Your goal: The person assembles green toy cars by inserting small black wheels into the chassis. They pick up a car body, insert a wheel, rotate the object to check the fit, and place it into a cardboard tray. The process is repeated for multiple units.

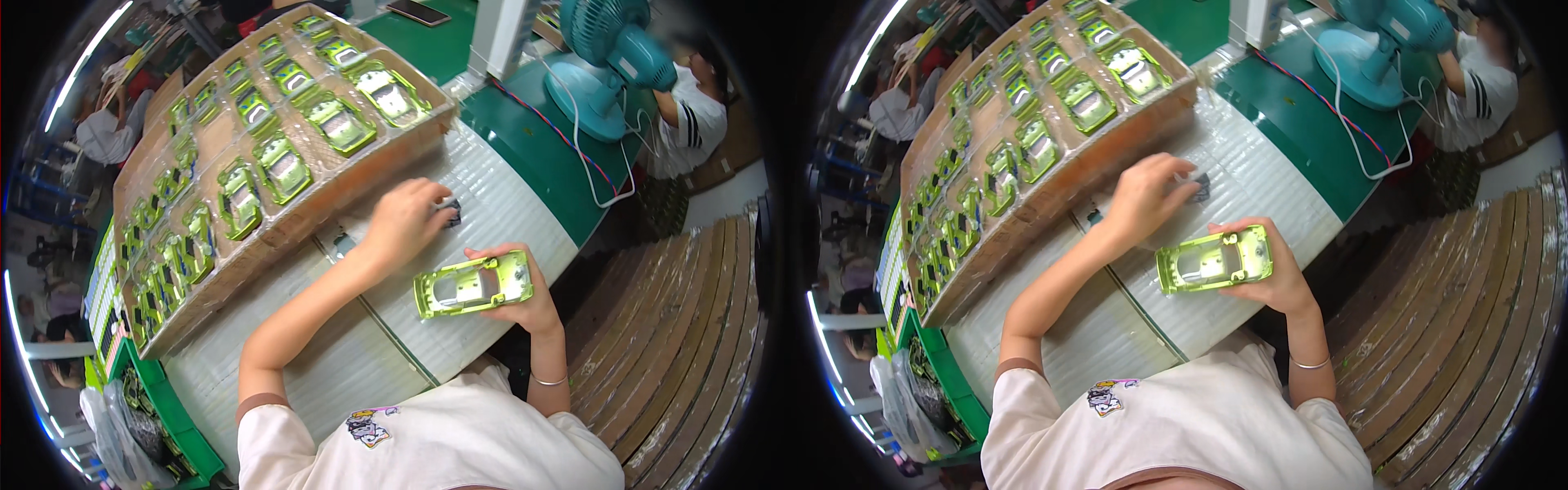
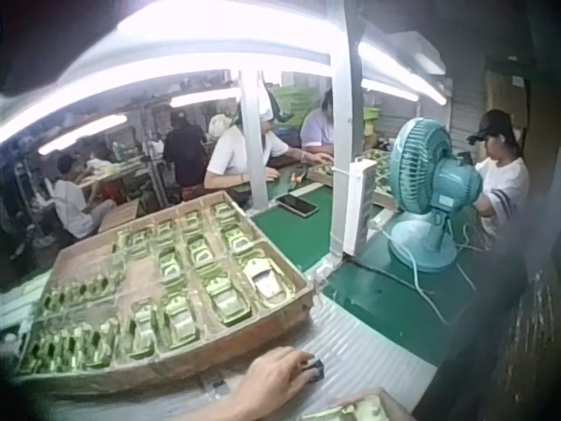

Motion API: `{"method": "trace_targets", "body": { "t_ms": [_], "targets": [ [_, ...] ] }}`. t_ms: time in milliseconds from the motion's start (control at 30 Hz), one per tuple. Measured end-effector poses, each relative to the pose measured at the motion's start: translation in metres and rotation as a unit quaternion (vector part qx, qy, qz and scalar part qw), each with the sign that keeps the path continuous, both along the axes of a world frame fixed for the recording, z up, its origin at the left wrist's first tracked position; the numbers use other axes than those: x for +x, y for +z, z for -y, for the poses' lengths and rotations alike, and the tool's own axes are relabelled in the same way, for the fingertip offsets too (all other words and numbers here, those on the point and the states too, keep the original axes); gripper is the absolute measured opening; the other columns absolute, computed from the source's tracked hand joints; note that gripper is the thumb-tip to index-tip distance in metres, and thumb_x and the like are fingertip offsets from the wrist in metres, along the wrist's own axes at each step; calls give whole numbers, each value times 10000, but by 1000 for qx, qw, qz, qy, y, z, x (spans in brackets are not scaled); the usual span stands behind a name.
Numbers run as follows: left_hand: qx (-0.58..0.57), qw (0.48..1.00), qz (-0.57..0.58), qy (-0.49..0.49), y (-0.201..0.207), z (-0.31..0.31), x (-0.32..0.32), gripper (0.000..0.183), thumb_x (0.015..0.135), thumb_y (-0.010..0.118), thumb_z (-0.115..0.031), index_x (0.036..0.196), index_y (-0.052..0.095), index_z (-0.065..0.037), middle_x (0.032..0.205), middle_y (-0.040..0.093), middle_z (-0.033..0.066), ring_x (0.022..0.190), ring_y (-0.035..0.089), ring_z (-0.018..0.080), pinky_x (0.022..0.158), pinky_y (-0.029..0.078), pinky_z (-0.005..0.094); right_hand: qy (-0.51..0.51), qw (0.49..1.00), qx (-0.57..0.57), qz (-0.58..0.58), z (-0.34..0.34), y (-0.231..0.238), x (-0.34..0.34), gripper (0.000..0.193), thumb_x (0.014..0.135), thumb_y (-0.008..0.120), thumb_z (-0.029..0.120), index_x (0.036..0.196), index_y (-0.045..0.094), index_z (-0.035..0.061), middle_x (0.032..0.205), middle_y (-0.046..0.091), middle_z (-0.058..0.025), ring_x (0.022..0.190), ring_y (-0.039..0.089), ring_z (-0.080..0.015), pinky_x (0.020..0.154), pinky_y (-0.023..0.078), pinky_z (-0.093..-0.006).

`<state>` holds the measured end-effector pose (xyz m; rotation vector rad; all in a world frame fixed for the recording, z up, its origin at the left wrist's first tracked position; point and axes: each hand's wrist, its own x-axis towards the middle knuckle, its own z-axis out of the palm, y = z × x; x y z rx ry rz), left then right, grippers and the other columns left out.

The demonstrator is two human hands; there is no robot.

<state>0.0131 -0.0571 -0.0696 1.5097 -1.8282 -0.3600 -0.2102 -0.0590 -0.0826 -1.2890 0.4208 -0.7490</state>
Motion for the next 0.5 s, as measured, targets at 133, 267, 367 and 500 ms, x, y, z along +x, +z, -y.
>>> {"method": "trace_targets", "body": {
  "t_ms": [133,267,367,500],
  "targets": [
    [19,999,36,21,-14,9,-9,250,665,630,-94,894,592,-2,841,585,169,791,568,334,708,469,410,23,995,25,-99,4,5,-3,877,560,738,-70,1300,277,31,1231,469,-168,1187,415,-227,993,336,-338],
    [11,999,-25,24,-22,11,-7,273,694,568,-54,961,593,-2,831,574,177,761,562,364,697,470,425,-19,966,-143,-215,14,20,-19,959,529,768,21,1346,266,24,1273,445,-163,1190,411,-250,991,325,-351],
    [-2,997,-70,22,-20,10,-4,274,718,528,-41,983,591,-4,907,588,180,784,573,354,701,471,417,-25,882,-340,-326,34,69,-5,828,564,764,86,1287,368,3,1266,457,-152,1178,424,-261,993,323,-348],
    [-73,984,-152,53,-38,17,-3,259,722,533,-40,972,594,-6,945,601,162,758,590,299,675,476,376,12,866,-451,-217,63,131,101,513,653,715,117,1122,536,9,1085,588,-127,1003,559,-226,836,427,-331]
  ]
}}
